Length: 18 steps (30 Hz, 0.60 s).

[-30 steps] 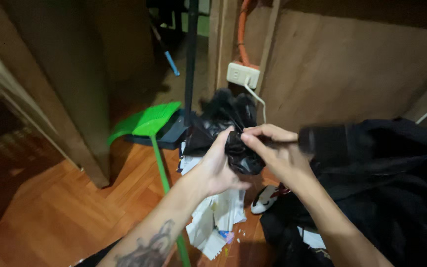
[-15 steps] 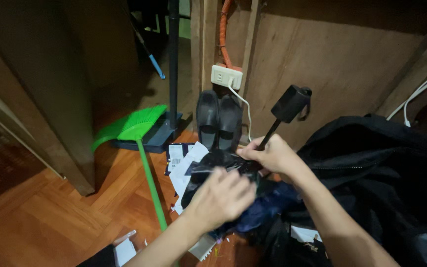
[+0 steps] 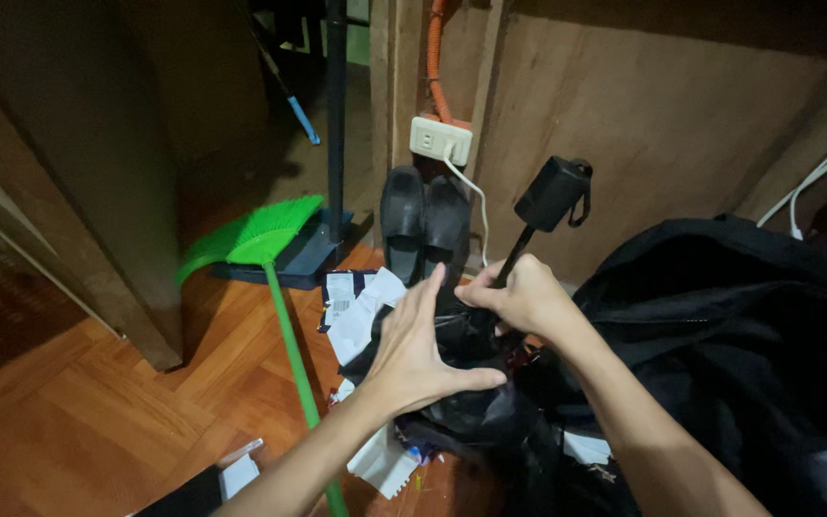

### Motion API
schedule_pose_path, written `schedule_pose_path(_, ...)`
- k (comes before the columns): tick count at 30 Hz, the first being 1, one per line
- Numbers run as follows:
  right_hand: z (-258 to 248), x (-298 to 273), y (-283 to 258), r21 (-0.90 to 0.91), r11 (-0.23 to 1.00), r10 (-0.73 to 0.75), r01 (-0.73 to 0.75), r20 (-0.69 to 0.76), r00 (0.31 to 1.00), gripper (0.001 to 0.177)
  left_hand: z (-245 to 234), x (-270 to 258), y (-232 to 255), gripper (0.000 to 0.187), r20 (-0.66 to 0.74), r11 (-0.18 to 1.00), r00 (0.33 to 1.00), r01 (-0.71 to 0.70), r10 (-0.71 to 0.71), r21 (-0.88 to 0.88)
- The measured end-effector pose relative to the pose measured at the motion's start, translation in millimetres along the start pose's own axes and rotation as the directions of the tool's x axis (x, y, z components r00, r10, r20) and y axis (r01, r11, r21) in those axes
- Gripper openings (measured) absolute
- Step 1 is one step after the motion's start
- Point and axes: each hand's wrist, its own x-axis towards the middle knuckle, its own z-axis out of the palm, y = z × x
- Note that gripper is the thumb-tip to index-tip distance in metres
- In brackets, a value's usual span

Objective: The person empties items from a backpack, handles an umbrella, and sorts through paper scraps and a notebook on the floor.

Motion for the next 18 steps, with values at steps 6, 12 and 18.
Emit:
schedule_pose_path(6,5,-11,-23,0.018,0.995,-0.103,0.102,0.021,0.994,0.027,-4,1,2,0.157,0.100,0.999,0.995,-0.014,0.010,0.032)
schedule_pose_path(12,-4,-15,-24,0.179,0.971,-0.184,0.157,0.144,0.972,0.028,-15,3,19,0.114,0.271,0.868,0.848,0.491,-0.455,-0.078)
schedule_pose_path(18,-2,-13,18,0.429,0.903,-0.132,0.005,0.266,0.955,0.024,-6,-4,-12,0.088,0.093,0.979,0.989,0.129,-0.116,-0.157)
